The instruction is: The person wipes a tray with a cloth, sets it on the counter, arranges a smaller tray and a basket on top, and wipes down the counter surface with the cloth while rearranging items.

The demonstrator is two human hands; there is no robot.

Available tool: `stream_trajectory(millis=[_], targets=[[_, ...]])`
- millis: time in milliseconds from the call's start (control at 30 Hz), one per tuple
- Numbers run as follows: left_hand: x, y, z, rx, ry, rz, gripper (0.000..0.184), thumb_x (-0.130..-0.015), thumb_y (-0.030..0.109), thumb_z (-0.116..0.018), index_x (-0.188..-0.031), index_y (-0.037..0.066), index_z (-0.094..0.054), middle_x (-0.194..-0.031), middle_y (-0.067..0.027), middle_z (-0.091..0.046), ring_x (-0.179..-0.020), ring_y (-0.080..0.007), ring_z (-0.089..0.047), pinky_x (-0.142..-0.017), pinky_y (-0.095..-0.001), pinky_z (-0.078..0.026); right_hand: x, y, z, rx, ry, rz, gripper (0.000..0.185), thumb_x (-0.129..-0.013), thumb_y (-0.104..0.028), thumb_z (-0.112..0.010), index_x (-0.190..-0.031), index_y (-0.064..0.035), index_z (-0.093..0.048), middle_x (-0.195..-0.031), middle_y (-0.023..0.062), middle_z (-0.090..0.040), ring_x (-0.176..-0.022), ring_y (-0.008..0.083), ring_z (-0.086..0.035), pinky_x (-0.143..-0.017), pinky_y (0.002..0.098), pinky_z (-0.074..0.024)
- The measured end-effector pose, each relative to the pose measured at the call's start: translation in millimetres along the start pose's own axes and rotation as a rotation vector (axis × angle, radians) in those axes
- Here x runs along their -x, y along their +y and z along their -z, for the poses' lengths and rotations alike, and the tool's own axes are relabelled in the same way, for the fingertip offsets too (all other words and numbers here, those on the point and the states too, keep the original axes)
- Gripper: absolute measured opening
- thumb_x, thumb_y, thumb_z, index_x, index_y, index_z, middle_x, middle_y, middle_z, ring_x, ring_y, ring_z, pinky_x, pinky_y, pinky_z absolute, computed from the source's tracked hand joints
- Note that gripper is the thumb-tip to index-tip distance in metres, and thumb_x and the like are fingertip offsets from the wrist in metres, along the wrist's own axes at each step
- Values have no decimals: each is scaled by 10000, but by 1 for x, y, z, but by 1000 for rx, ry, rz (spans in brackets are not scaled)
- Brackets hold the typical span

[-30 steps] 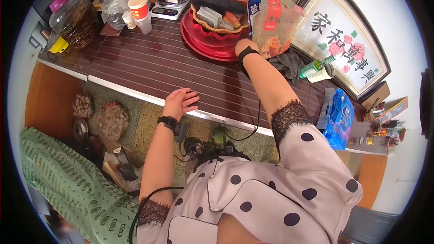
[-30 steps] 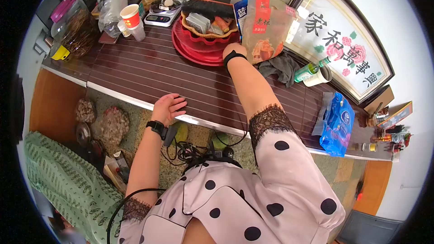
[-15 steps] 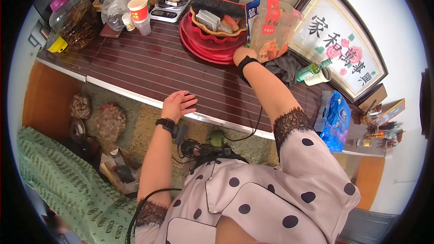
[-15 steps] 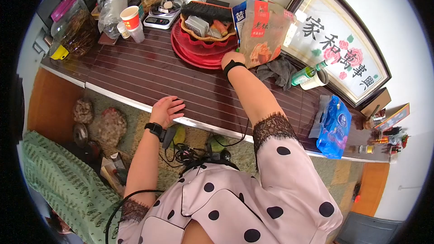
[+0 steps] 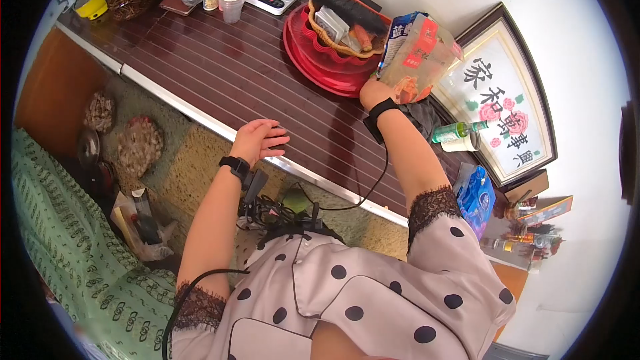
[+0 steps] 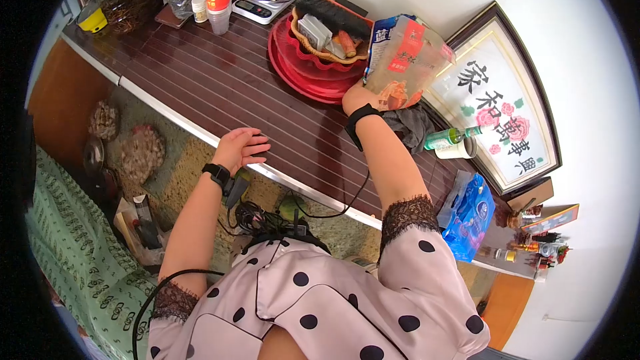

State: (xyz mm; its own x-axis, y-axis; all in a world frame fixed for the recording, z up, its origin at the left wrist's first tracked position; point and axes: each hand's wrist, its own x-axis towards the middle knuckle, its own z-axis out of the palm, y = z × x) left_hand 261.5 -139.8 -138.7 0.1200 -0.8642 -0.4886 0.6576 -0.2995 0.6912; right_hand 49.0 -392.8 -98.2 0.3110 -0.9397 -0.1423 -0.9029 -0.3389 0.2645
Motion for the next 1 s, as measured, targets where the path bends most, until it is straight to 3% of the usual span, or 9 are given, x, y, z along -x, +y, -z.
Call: stream_trajectory(millis=[100,233,333,400,500,600,633,833,1000], targets=[[1,1,0,-1,-10,-1,294,-966,170,-466,-1182,-27,-494,-1122,-203,-616,-991,-294,-656,-715,-394,-611,-16,5,-9,95,-67,154,398,-881,-137,-422,-1187,94,-527,-1046,228,-657,-971,342,-652,-810,437,-518],[0,2,0,-6,-11,-2,285,-967,169,-462,-1171,-27,-497,-1138,-211,-607,-1005,-306,-649,-720,-396,-612,-24,4,-9,25,-99,154,368,-868,-120,-443,-1141,88,-574,-1046,232,-655,-973,331,-653,-808,432,-520],[2,3,-1,-6,-9,-1,278,-968,167,-462,-1166,-25,-500,-1144,-215,-604,-1011,-310,-646,-722,-399,-612,-45,4,-40,13,10,58,309,-840,-110,-472,-1040,38,-657,-1033,222,-659,-969,333,-651,-809,423,-520],[1,2,-1,-9,-10,0,276,-968,166,-461,-1166,-23,-502,-1146,-216,-604,-1014,-311,-645,-723,-401,-612,-67,8,-55,111,-104,232,251,-810,-121,-510,-913,-13,-712,-995,207,-668,-961,335,-648,-813,415,-518],[-1,1,2,-6,-16,10,283,-969,167,-461,-1176,-23,-501,-1153,-219,-601,-1020,-315,-642,-723,-403,-612,-63,4,-34,137,-199,207,221,-780,-125,-537,-846,-40,-730,-969,207,-670,-958,327,-648,-820,411,-514],[0,1,1,-18,-14,2,291,-970,168,-460,-1186,-23,-499,-1157,-221,-599,-1028,-319,-638,-725,-407,-612,-65,10,-15,239,-249,340,306,-846,-141,-484,-1033,-30,-699,-1128,194,-642,-1037,323,-630,-847,446,-506],[0,2,0,-14,-13,8,286,-969,157,-454,-1182,-30,-496,-1153,-217,-600,-1020,-312,-643,-715,-392,-614,-62,4,-1,126,-290,200,309,-848,-150,-490,-1057,-51,-696,-1158,179,-632,-1063,309,-622,-869,436,-502],[-2,1,1,-14,-16,16,294,-973,164,-454,-1190,-31,-486,-1160,-218,-596,-1025,-316,-639,-721,-396,-613,-79,-2,-16,28,-314,44,322,-862,-140,-481,-1108,-90,-684,-1223,148,-606,-1139,301,-583,-909,416,-490],[-1,3,0,-17,-13,20,302,-977,176,-455,-1198,-27,-477,-1176,-226,-585,-1040,-327,-631,-736,-420,-608,-85,-4,-15,11,-294,94,284,-797,-148,-505,-943,-40,-723,-1071,201,-652,-1009,326,-636,-871,404,-499]])
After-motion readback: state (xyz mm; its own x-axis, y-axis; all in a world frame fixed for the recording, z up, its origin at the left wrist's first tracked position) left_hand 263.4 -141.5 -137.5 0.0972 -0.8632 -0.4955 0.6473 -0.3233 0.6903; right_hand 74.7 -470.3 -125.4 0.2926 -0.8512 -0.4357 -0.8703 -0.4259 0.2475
